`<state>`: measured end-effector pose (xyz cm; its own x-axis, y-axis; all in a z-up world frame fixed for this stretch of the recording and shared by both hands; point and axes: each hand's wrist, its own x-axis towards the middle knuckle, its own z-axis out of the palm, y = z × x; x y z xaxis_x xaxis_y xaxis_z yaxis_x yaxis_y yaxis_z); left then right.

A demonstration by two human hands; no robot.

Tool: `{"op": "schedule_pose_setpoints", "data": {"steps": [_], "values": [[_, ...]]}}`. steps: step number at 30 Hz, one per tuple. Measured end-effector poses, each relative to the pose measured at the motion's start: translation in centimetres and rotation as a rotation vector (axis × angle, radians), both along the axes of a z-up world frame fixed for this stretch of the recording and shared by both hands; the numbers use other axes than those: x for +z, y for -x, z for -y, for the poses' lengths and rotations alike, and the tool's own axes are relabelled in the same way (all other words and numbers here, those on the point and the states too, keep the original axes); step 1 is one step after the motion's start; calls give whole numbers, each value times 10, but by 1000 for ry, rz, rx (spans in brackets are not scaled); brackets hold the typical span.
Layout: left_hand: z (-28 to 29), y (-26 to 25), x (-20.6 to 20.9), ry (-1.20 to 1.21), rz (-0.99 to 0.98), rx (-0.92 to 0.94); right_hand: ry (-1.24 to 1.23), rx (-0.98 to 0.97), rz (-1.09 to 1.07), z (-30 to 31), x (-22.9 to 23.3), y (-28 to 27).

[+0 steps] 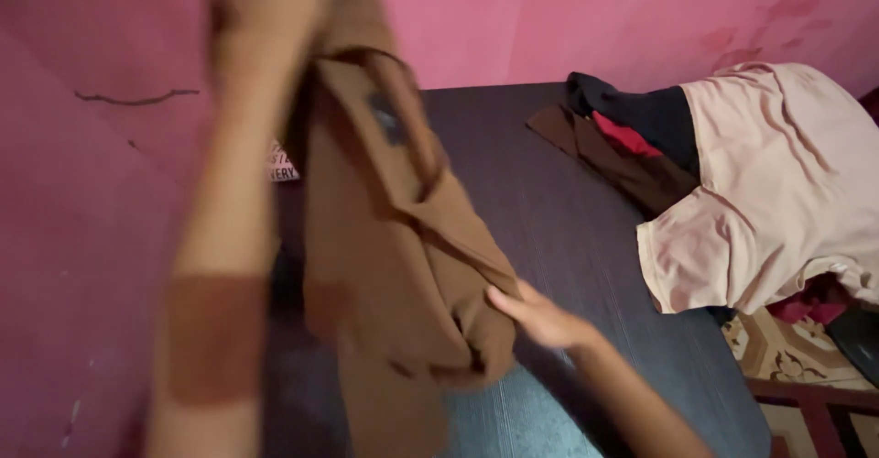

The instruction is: The person folds a brown long-sleeved shirt on a dark table. They smooth the fabric, fold the sleeves inward, fold the shirt in half lengthwise, then fold it into a compact rectangle and place it on top of a white t-shirt.

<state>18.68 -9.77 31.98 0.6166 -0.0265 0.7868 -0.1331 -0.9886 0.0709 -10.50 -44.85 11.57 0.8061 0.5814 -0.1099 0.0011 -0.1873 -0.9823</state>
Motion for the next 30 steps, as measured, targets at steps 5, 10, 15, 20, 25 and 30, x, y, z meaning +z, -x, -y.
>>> {"op": "schedule_pose_setpoints", "data": {"steps": [5, 10, 15, 20, 25, 30], "values": [[140, 17, -67, -152, 323, -495, -584, -454, -690, 11, -36, 32], [154, 58, -149, -262, -200, -663, 42, -888, -553, 43, -7, 32], [87, 133, -202, -39, -432, -531, -97, -937, -418, 110, -62, 24], [5, 209, -304, -59, 206, -278, 367, -831, 94, 178, -103, 11], [-40, 285, -269, 163, -933, 4, 1118, -842, 184, 221, -130, -23], [-27, 288, -264, 252, -905, 29, 1406, -783, 369, 162, -72, -30]]}}
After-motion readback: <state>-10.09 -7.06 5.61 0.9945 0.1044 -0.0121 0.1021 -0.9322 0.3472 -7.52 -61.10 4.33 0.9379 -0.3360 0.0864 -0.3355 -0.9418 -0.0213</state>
